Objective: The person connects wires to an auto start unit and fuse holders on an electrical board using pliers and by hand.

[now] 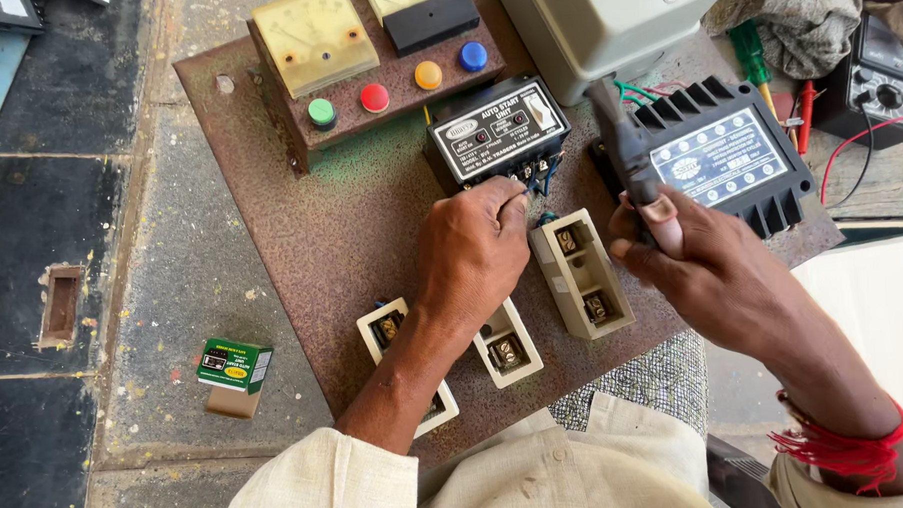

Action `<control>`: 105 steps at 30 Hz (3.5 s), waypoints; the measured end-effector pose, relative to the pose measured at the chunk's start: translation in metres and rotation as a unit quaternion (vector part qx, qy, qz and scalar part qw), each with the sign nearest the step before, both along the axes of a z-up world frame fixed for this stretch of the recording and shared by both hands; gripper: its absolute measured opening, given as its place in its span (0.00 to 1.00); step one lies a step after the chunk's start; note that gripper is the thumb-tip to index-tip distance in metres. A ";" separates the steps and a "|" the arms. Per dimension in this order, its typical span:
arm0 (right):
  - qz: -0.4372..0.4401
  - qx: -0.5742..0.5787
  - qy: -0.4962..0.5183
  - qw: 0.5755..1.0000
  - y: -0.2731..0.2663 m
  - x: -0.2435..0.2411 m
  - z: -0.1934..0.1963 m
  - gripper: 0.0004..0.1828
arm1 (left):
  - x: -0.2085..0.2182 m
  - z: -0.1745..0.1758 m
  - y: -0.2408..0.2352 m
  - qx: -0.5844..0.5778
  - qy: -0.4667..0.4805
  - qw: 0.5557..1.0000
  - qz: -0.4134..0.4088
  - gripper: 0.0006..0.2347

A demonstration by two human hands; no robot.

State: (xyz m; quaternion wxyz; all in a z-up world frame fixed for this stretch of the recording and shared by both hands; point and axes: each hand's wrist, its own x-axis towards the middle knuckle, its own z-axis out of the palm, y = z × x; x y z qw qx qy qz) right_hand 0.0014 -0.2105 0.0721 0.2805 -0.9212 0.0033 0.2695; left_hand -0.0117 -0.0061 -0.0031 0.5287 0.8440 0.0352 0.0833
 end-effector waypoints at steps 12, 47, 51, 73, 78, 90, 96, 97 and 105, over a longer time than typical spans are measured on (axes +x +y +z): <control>0.230 -0.266 -0.228 0.908 0.033 -0.010 0.005 0.23 | 0.005 -0.006 0.000 -0.042 0.000 0.999 0.011 0.08; 0.211 -0.174 -0.148 0.950 0.040 0.007 -0.009 0.22 | 0.005 -0.011 0.019 -0.356 0.058 0.925 -0.123 0.07; 0.214 -0.120 -0.154 0.957 0.040 0.013 -0.017 0.22 | 0.006 -0.010 0.017 -0.341 0.082 0.930 -0.113 0.06; 0.148 0.032 -0.227 0.962 0.036 0.024 -0.049 0.17 | 0.003 0.014 0.002 -0.096 -0.007 0.995 -0.037 0.08; -0.209 0.391 -0.111 0.889 -0.025 0.060 -0.043 0.08 | 0.000 0.019 0.002 0.024 0.174 0.984 -0.043 0.11; 0.005 0.122 0.017 0.992 -0.009 0.033 0.004 0.16 | 0.001 -0.004 0.002 -0.034 0.015 0.999 -0.034 0.10; -0.079 0.163 0.098 0.979 -0.003 0.029 -0.009 0.17 | 0.000 -0.001 0.001 -0.008 0.002 1.000 -0.012 0.09; -0.048 0.198 0.104 0.973 -0.003 0.030 -0.012 0.17 | 0.001 -0.001 0.001 -0.015 0.007 1.000 -0.014 0.09; -0.026 0.152 0.059 0.986 0.001 0.032 -0.006 0.16 | 0.002 0.004 0.002 0.009 0.031 0.999 -0.023 0.09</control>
